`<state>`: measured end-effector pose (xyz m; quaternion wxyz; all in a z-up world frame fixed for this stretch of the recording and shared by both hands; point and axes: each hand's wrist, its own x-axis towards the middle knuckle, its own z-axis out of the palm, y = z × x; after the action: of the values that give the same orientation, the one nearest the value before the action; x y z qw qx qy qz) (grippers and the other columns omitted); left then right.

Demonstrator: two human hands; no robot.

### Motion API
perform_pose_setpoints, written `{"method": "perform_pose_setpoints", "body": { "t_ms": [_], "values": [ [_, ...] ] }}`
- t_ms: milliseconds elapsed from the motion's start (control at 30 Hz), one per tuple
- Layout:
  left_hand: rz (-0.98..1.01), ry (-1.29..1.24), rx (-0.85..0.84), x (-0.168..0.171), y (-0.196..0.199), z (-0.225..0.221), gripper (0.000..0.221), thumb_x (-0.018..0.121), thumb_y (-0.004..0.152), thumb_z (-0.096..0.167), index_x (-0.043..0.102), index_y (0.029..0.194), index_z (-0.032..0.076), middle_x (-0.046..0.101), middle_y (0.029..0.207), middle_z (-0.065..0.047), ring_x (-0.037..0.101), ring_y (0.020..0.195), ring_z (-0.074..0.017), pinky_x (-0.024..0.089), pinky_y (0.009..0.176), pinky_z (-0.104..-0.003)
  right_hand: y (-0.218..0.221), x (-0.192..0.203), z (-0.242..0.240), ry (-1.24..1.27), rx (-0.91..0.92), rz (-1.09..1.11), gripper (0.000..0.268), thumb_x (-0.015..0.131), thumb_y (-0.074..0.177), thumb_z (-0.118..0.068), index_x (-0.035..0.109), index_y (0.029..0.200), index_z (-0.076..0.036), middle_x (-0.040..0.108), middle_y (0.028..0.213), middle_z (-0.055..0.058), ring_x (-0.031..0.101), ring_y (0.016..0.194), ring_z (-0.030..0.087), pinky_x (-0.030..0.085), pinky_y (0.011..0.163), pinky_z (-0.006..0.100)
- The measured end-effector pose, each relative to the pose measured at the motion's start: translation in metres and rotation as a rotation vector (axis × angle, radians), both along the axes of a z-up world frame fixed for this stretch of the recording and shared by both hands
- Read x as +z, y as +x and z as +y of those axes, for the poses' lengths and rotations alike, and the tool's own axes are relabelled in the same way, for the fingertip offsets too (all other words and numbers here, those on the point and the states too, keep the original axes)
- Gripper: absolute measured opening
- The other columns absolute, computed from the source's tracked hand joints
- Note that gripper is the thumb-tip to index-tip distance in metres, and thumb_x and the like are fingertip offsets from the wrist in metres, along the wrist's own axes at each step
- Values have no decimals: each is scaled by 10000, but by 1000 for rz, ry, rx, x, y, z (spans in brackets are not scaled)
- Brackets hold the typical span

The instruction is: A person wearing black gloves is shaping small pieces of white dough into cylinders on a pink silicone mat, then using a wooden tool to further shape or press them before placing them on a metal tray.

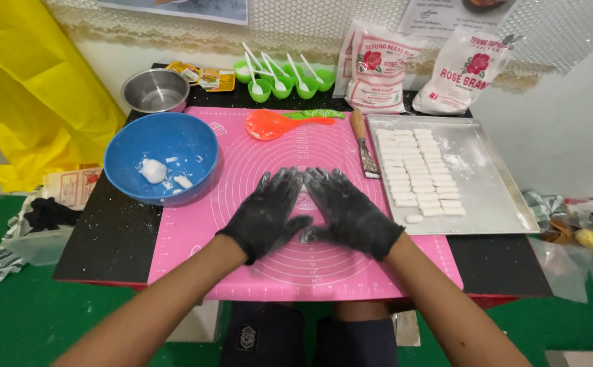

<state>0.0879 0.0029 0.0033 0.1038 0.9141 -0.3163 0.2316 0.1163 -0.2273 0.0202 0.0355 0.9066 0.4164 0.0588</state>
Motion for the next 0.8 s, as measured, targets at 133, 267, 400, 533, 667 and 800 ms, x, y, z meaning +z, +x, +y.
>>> {"method": "perform_pose_setpoints", "body": {
  "t_ms": [133,267,400,533,667,800],
  "values": [
    [-91,-13,-23,13,-42,-2,795,477,1002,609,479,1464,-38,534,1442,-299,501,1366,-417,286,1228,-524,-47,21,-4,-10,27,-11,1159,458,823,-908,289,1585,-50,321,1631,203,244,1537,346,66,1321,480],
    [-90,-45,-19,-9,-73,-6,769,496,1011,566,431,1503,-23,478,1492,-295,466,1386,-425,347,1184,-522,-83,22,-6,29,-15,63,1128,497,844,-870,255,1598,-67,354,1597,221,251,1520,397,120,1298,509],
    [-125,-37,11,-14,-73,-9,756,488,1011,558,440,1497,-19,472,1503,-289,438,1414,-420,288,1220,-518,-91,23,2,35,-63,73,1074,468,886,-818,232,1601,-51,422,1521,268,339,1462,455,205,1251,572],
    [165,36,14,1,-42,-7,776,352,1031,593,433,1483,-33,477,1473,-325,395,1427,-464,206,1252,-542,-49,-11,-1,-49,3,-102,1072,473,858,-797,294,1588,-34,381,1569,278,291,1498,458,193,1260,566],
    [285,110,36,5,-1,-6,824,326,1027,615,314,1548,-24,335,1574,-312,288,1484,-456,138,1269,-542,7,-43,-7,71,35,-62,951,432,942,-748,284,1602,-80,327,1607,232,243,1527,395,94,1299,535],
    [332,278,92,-16,55,-8,835,330,1036,581,196,1588,-31,196,1637,-309,169,1529,-464,94,1261,-568,66,-62,-11,-187,18,-278,935,220,946,-808,250,1638,-181,172,1721,100,126,1591,308,59,1320,545]
  ]
}}
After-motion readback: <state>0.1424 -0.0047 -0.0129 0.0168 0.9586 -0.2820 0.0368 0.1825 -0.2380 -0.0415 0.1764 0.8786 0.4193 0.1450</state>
